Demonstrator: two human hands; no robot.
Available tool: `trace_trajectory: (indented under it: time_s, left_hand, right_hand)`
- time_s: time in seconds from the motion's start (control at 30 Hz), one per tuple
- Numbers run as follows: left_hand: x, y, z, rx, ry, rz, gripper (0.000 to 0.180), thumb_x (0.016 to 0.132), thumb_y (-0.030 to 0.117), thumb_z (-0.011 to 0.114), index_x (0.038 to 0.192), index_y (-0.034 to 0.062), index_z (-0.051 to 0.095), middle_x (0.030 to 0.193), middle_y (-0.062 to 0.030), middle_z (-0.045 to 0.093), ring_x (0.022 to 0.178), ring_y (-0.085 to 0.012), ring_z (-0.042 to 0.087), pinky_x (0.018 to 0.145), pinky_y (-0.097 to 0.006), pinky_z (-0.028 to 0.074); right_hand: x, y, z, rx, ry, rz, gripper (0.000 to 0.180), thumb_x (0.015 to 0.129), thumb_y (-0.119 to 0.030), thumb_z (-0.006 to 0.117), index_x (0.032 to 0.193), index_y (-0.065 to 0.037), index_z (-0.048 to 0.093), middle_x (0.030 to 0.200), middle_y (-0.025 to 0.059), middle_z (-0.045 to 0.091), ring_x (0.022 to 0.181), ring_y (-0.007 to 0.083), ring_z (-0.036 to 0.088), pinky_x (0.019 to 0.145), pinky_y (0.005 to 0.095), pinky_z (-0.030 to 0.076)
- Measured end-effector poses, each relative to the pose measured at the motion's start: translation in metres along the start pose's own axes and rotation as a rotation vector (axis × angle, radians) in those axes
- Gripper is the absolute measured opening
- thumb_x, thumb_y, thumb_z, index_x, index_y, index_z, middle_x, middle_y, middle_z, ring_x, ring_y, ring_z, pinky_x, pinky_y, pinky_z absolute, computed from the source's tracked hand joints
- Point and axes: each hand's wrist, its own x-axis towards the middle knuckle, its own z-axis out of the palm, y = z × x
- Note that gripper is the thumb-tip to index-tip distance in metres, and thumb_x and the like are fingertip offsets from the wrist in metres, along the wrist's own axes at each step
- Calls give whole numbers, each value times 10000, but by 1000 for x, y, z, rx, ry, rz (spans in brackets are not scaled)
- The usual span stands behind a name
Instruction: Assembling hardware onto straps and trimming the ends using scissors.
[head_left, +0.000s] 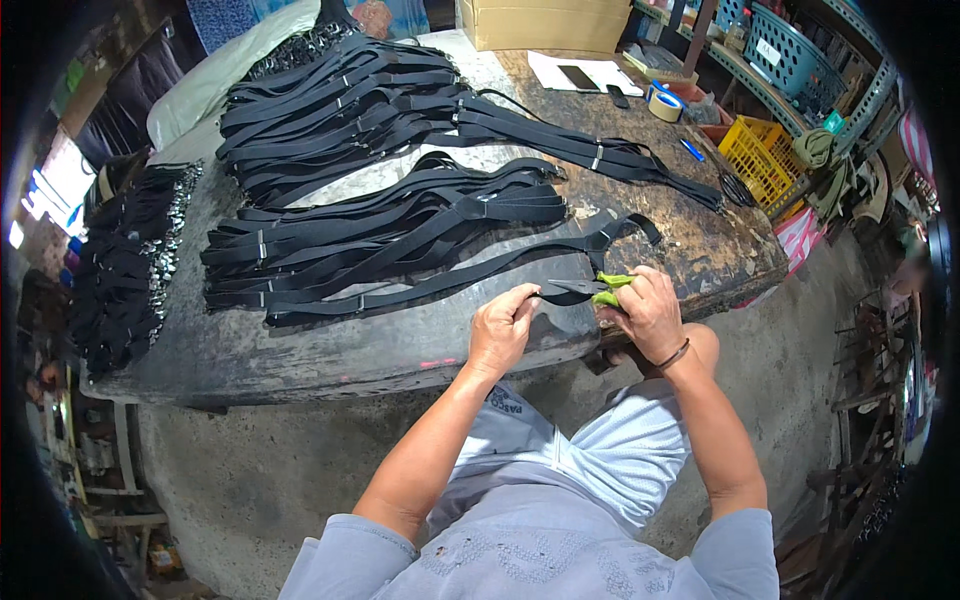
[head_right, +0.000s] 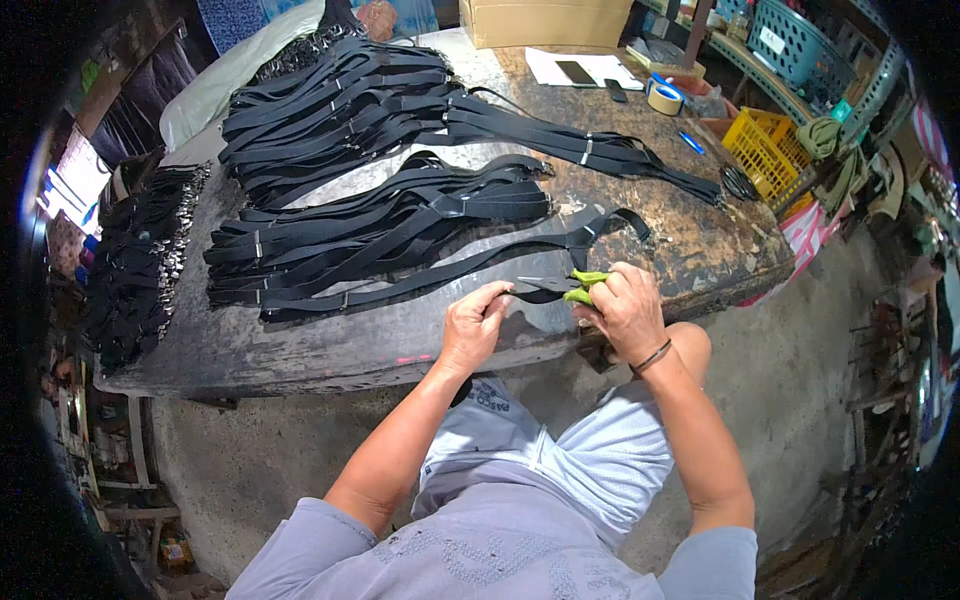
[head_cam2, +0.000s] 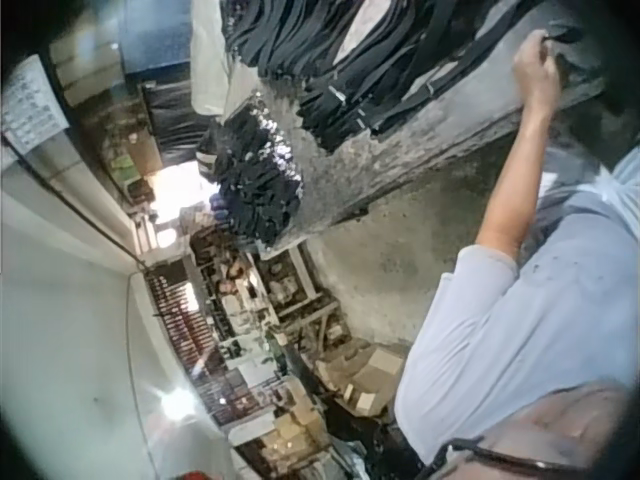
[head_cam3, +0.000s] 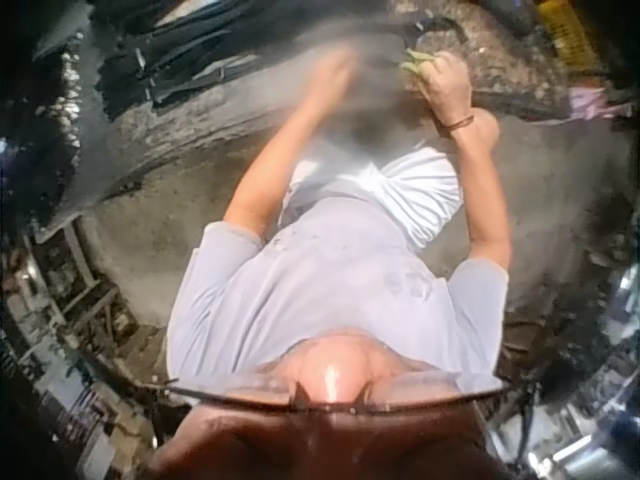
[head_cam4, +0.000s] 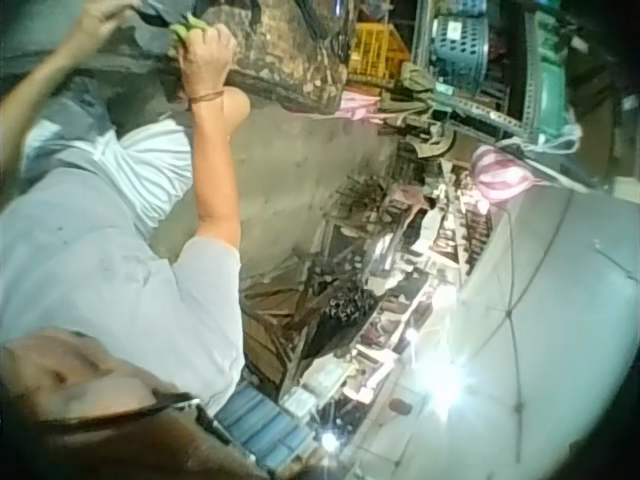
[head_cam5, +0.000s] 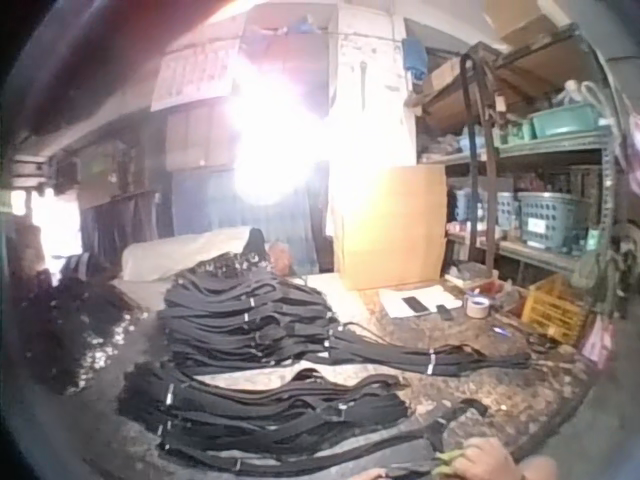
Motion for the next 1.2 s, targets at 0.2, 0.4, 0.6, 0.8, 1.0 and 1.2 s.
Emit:
trace_trajectory:
  time_s: [0.2, 0.4, 0.6, 0.8, 1.0, 1.2]
  left_hand:
    - [0, -2, -1, -23, 70, 103, 194, 834, 114, 662, 1019, 59, 675, 879, -141, 686, 719, -255, 666, 672, -325, 509]
    - [0, 0, 0, 8, 92, 55, 156, 833, 133, 651, 966, 54, 678, 832, -151, 681, 728, -302, 665, 655, -350, 508]
    - [1, 6, 4, 206, 136, -12, 179, 814, 208, 658, 792, 32, 634, 668, -151, 644, 609, -279, 647, 576, -370, 488]
    - [0, 11, 4, 368, 69, -56, 222, 800, 258, 626, 762, 40, 604, 714, -190, 647, 678, -389, 631, 617, -472, 485]
    - [-1, 12, 4, 402, 64, -24, 211, 799, 253, 612, 753, 50, 579, 723, -191, 643, 684, -394, 627, 631, -491, 489]
    - [-2, 11, 4, 399, 58, 0, 210, 801, 244, 607, 733, 53, 555, 721, -174, 642, 668, -394, 623, 616, -489, 490]
  right_hand:
    - [-5, -7, 1, 24, -24, 39, 315, 671, -282, 778, 877, -88, 638, 898, 76, 583, 990, 295, 537, 827, 422, 414]
    - [-6, -21, -3, 30, -4, 55, 323, 692, -304, 764, 870, -83, 610, 896, 79, 564, 983, 295, 525, 831, 417, 411]
    - [-13, -30, -2, -44, -36, 133, 364, 697, -312, 762, 929, -67, 625, 978, 108, 562, 1048, 319, 500, 885, 440, 385]
    - [-8, -36, -9, -95, -21, 89, 328, 713, -354, 741, 880, -98, 623, 915, 74, 561, 1018, 284, 504, 832, 411, 392]
    - [-3, -40, -7, -149, -43, 42, 323, 703, -366, 739, 858, -109, 619, 902, 61, 560, 1012, 276, 502, 839, 412, 386]
    - [1, -44, -8, -177, -45, 23, 319, 685, -351, 748, 838, -108, 611, 891, 54, 560, 1005, 265, 504, 845, 410, 387]
